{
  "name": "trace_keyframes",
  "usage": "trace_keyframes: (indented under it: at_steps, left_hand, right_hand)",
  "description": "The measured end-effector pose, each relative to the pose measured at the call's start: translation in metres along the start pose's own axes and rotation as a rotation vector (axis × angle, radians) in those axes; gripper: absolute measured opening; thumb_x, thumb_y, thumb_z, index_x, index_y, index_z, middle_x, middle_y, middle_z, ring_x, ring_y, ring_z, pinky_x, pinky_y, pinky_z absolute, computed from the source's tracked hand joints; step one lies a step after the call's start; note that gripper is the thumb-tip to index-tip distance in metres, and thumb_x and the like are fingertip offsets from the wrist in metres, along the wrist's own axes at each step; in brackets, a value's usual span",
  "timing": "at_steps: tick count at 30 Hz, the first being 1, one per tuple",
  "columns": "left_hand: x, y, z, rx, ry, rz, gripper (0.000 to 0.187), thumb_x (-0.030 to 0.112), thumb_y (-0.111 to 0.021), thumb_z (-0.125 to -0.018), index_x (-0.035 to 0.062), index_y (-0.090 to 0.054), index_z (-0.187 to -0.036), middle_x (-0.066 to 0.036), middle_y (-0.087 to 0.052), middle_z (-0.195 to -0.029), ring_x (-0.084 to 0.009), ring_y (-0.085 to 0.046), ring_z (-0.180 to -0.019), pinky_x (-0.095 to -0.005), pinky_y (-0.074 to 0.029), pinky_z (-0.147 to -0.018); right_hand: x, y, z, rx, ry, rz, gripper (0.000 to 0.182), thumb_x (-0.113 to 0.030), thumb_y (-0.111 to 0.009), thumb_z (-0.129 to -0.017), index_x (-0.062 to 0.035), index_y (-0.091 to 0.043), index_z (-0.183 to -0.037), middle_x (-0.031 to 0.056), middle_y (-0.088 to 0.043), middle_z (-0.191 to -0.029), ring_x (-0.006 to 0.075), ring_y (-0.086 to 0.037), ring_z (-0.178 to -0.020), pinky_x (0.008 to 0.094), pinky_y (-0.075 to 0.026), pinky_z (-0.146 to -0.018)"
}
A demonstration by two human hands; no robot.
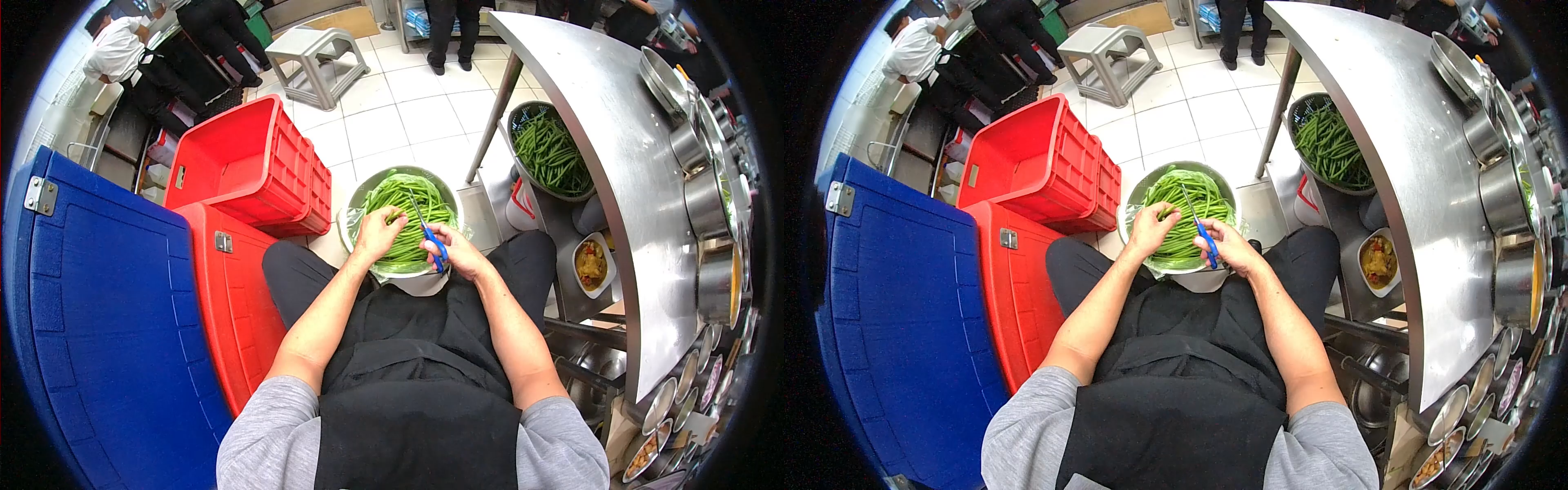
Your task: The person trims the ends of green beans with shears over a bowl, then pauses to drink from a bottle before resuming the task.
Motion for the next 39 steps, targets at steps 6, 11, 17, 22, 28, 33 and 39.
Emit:
trace_keyframes:
  at_steps: [6,11,17,22,28,33,39]
  left_hand:
    - [-0.001,0.000,0.001,0.002,0.010,-0.008,0.025,0.026,-0.072,-0.084,0.0052,-0.072,-0.098,-0.012,-0.071,-0.082,-0.0191,-0.067,-0.075,-0.0334,-0.051,-0.071]
    - [-0.012,-0.001,-0.002,0.029,0.030,0.079,0.025,0.026,-0.066,-0.090,0.0054,-0.066,-0.104,-0.009,-0.068,-0.082,-0.0178,-0.065,-0.072,-0.0326,-0.050,-0.067]
    - [-0.055,-0.017,-0.014,0.099,0.277,1.069,0.014,0.019,-0.049,-0.102,0.0066,-0.046,-0.108,-0.008,-0.058,-0.088,-0.0179,-0.062,-0.069,-0.0266,-0.050,-0.053]
    - [-0.049,-0.018,-0.012,0.165,0.264,1.144,0.013,0.018,-0.045,-0.104,0.0063,-0.043,-0.110,-0.012,-0.059,-0.094,-0.0203,-0.064,-0.076,-0.0307,-0.056,-0.064]
    - [-0.037,-0.027,-0.006,0.112,0.218,1.087,0.012,0.016,-0.044,-0.104,0.0056,-0.041,-0.110,-0.014,-0.060,-0.096,-0.0232,-0.066,-0.080,-0.0337,-0.057,-0.068]
    - [-0.032,-0.031,-0.004,0.089,0.225,1.109,0.011,0.015,-0.045,-0.104,0.0055,-0.041,-0.108,-0.014,-0.059,-0.098,-0.0241,-0.066,-0.081,-0.0346,-0.057,-0.069]
    - [-0.055,-0.027,-0.013,0.135,0.231,1.088,0.010,0.015,-0.044,-0.103,0.0071,-0.040,-0.107,-0.013,-0.059,-0.094,-0.0247,-0.066,-0.081,-0.0345,-0.058,-0.069]
  right_hand:
    - [0.000,0.000,0.000,0.005,-0.001,-0.006,0.055,-0.022,-0.072,-0.089,-0.0032,-0.046,-0.134,0.0065,-0.059,-0.102,0.0131,-0.061,-0.074,0.0272,-0.053,-0.061]
    - [0.006,0.001,-0.003,0.001,-0.005,0.015,0.056,-0.024,-0.072,-0.089,-0.0037,-0.046,-0.134,0.0067,-0.060,-0.101,0.0131,-0.061,-0.071,0.0268,-0.053,-0.060]
    - [0.009,0.003,-0.003,-0.025,-0.080,-0.040,0.058,-0.031,-0.073,-0.088,-0.0059,-0.046,-0.133,0.0073,-0.061,-0.103,0.0149,-0.062,-0.071,0.0282,-0.055,-0.063]
    - [0.005,-0.008,0.001,-0.082,-0.095,-0.087,0.060,-0.035,-0.074,-0.087,-0.0081,-0.046,-0.132,0.0066,-0.061,-0.104,0.0152,-0.063,-0.072,0.0286,-0.055,-0.063]
    - [0.006,-0.009,0.000,-0.097,-0.068,-0.119,0.058,-0.035,-0.073,-0.087,-0.0089,-0.046,-0.131,0.0057,-0.062,-0.103,0.0146,-0.063,-0.072,0.0280,-0.055,-0.064]
    - [0.004,-0.011,0.000,-0.071,-0.055,-0.087,0.054,-0.028,-0.073,-0.088,-0.0076,-0.046,-0.130,0.0055,-0.062,-0.100,0.0133,-0.062,-0.069,0.0271,-0.054,-0.062]
    - [0.007,0.005,-0.008,0.043,0.013,-0.077,0.057,-0.022,-0.072,-0.090,-0.0042,-0.044,-0.137,0.0059,-0.063,-0.098,0.0122,-0.062,-0.066,0.0258,-0.052,-0.054]
Point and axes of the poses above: each hand's wrist, its own z-axis away from the middle knuckle, its own y-axis out of the back of the hand, x = y × z, the point moved 7 cm from there along -z, towards the middle knuckle
